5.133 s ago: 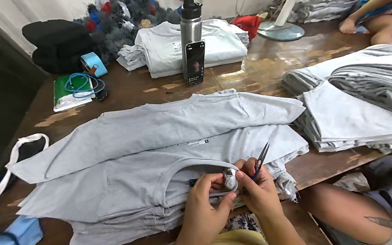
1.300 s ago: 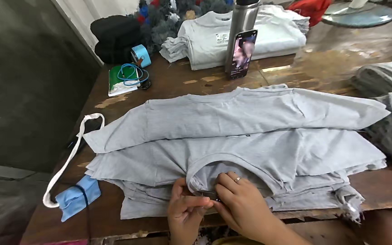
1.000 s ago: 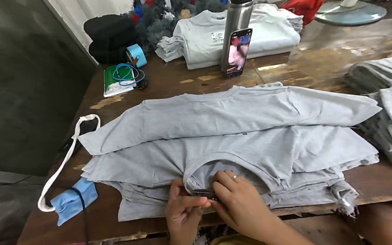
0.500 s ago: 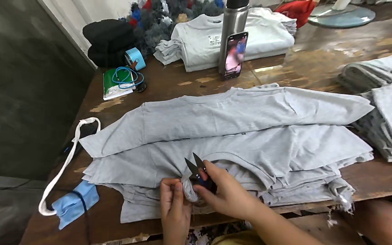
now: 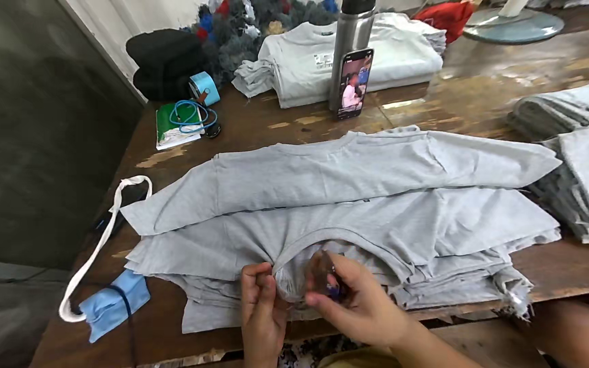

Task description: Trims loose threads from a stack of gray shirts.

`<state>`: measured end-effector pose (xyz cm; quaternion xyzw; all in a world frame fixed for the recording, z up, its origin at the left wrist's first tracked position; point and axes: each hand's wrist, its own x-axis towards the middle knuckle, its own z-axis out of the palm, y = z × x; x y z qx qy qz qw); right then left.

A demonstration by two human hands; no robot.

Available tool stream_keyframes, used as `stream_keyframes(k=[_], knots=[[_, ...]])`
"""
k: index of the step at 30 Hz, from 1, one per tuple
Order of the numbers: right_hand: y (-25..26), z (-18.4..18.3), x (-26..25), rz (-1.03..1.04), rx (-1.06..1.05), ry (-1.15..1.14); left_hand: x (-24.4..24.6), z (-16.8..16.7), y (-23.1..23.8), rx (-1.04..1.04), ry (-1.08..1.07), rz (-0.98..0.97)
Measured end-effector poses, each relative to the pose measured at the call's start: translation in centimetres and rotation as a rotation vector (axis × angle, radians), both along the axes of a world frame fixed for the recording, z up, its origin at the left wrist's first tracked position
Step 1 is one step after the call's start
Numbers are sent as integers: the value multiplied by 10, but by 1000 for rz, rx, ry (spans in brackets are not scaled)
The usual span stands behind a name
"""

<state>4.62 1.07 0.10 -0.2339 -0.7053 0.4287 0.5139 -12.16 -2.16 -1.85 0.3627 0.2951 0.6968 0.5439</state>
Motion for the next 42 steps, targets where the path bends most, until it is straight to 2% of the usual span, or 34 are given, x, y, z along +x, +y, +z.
stream_keyframes(k=[2,4,7,11,14,16,19,22,26,31,38,42], knots=[[-2,-2,-8,-148,55,-108,1,-1,-2,25,52,4],[-1,-3,-15,-201,49,-112,4,-2,-3,62,143,36],[2,0,-16,-161,-47,-35,6,-4,-4,99,188,67],[1,-4,-10,7,-159,85,2,-7,-6,135,156,14],[-6,-4,-8,15,-109,99,0,-12,-7,221,284,-4],[-10,-4,-7,-10,3,69,4,-12,-6,256,352,33],[-13,1,-5,-18,165,-33,9,-13,-7,235,394,101],[-12,5,4,-30,169,-160,11,-13,-8,182,377,152],[-10,6,21,-204,187,-448,8,-5,-7,83,176,109],[-12,-2,21,-200,269,-741,9,-6,-6,130,139,85],[-10,-6,7,-269,361,-818,12,-8,-7,186,229,108],[-8,-8,7,-276,369,-781,13,-8,-8,177,264,131]])
